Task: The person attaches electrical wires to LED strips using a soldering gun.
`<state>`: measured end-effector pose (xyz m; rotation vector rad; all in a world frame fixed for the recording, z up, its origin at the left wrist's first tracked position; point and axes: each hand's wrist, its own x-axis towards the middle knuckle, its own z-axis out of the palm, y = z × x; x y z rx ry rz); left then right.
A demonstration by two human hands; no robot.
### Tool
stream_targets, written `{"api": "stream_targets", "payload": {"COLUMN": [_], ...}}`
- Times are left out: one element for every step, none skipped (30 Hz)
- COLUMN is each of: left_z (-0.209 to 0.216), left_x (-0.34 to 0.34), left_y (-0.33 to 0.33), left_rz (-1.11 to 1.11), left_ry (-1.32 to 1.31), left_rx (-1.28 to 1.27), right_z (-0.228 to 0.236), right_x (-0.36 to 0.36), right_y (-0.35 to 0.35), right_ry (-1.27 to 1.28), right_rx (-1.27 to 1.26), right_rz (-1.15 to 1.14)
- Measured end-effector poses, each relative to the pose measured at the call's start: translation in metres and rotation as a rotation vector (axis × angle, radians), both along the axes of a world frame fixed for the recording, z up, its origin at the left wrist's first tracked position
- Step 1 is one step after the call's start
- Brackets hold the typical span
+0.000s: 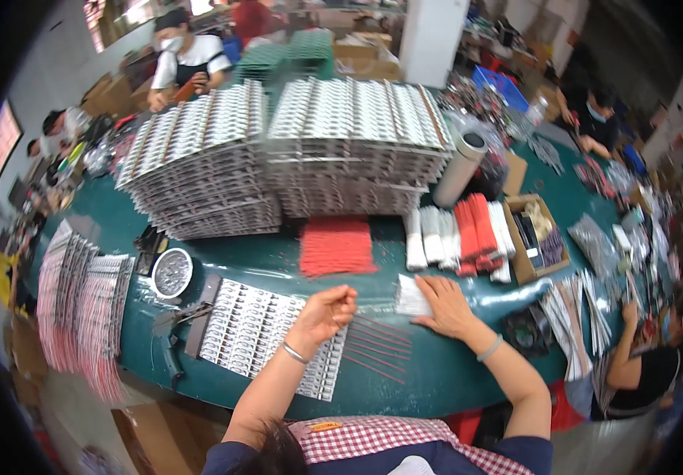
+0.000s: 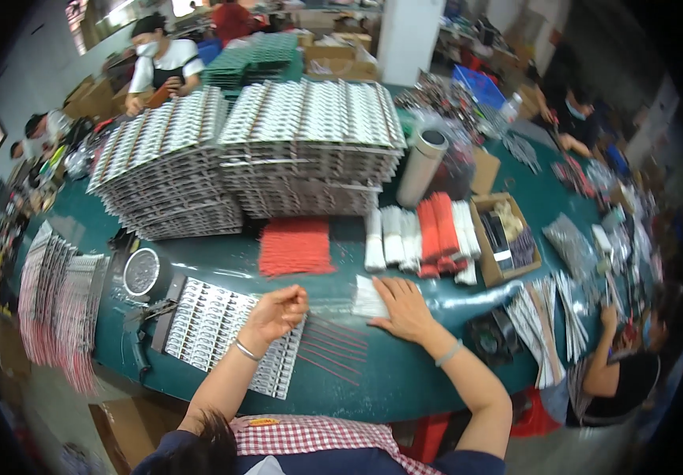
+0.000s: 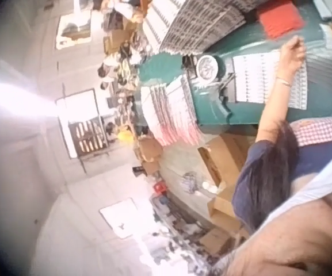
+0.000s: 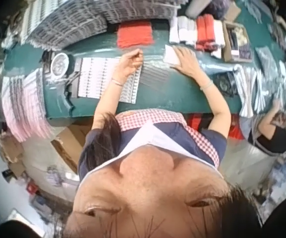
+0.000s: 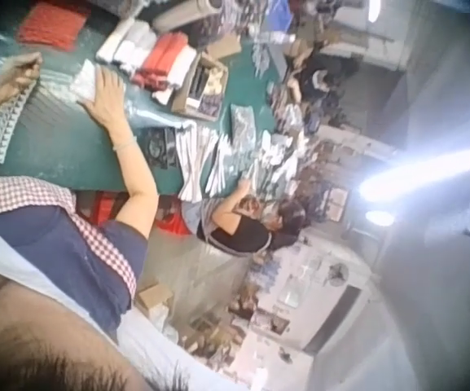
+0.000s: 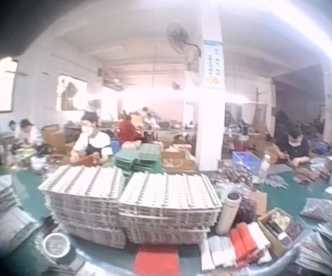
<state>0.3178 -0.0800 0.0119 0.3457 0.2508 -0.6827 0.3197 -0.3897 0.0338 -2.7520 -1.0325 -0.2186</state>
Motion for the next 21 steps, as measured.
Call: {"api": "stream_targets", "payload": {"left_z": [0.000,0.002,0.003,0.004,0.003,0.000,-0.002,-0.004,-0.004,-0.004,-0.004,-0.003,-0.003,-0.002,-0.002,-0.001,-0.001,-0.002,-0.003,-0.004,-0.005], "left_x": [-0.002,-0.004,-0.005,-0.006,-0.007,-0.007,-0.007,-0.006,-0.007,-0.006,-0.006,-0.005,-0.004,-0.004,-0.006,-0.007,-0.008,-0.008,-0.009,-0.009,-0.011], "left_y": [0.000,0.003,0.001,0.003,0.005,0.004,0.004,0.003,0.002,0.000,-0.003,-0.006,-0.008,-0.008,-0.006,-0.004,-0.001,0.003,0.005,0.008,0.011], "left_rz": [-0.039,0.003,-0.002,-0.005,0.023,0.016,0.008,0.006,0.022,0.004,-0.014,-0.012,-0.029,-0.045,-0.035,-0.033,-0.030,-0.023,-0.016,-0.003,0.012], "left_ry": [0.008,-0.007,-0.013,-0.018,-0.030,-0.028,-0.025,-0.022,-0.024,-0.032,-0.040,-0.046,-0.059,-0.072,-0.075,-0.071,-0.067,-0.062,-0.064,-0.061,-0.055], "left_rx": [0.015,0.012,0.028,0.046,0.037,0.061,0.085,0.084,0.078,0.070,0.063,0.059,0.060,0.063,0.066,0.073,0.079,0.080,0.079,0.082,0.086], "right_z": [0.001,0.002,0.004,0.004,0.005,0.006,0.007,0.004,0.002,0.007,0.006,0.000,-0.004,-0.006,-0.004,-0.001,-0.002,-0.010,-0.017,-0.023,-0.030], "right_x": [-0.003,-0.004,-0.006,-0.007,-0.006,-0.007,0.000,0.010,0.016,0.026,0.039,0.054,0.068,0.081,0.091,0.101,0.109,0.118,0.125,0.132,0.137], "right_y": [0.001,0.006,0.008,0.010,0.012,0.017,0.022,0.027,0.034,0.044,0.048,0.050,0.056,0.061,0.068,0.074,0.079,0.080,0.081,0.081,0.082], "right_ry": [0.016,0.020,0.005,-0.020,-0.044,-0.054,-0.062,-0.119,-0.169,-0.239,-0.242,-0.254,-0.263,-0.223,-0.224,-0.104,0.015,-0.052,-0.054,-0.113,-0.169], "right_rx": [0.014,0.021,0.008,0.016,0.024,0.079,0.069,0.151,0.237,0.278,0.275,0.281,0.289,0.233,0.237,0.132,0.024,-0.019,-0.019,-0.081,-0.143], "right_rz": [-0.009,-0.007,0.020,-0.012,-0.046,-0.091,-0.073,-0.130,-0.188,-0.231,-0.223,-0.309,-0.393,-0.474,-0.465,-0.539,-0.610,-0.610,-0.604,-0.603,-0.601]}}
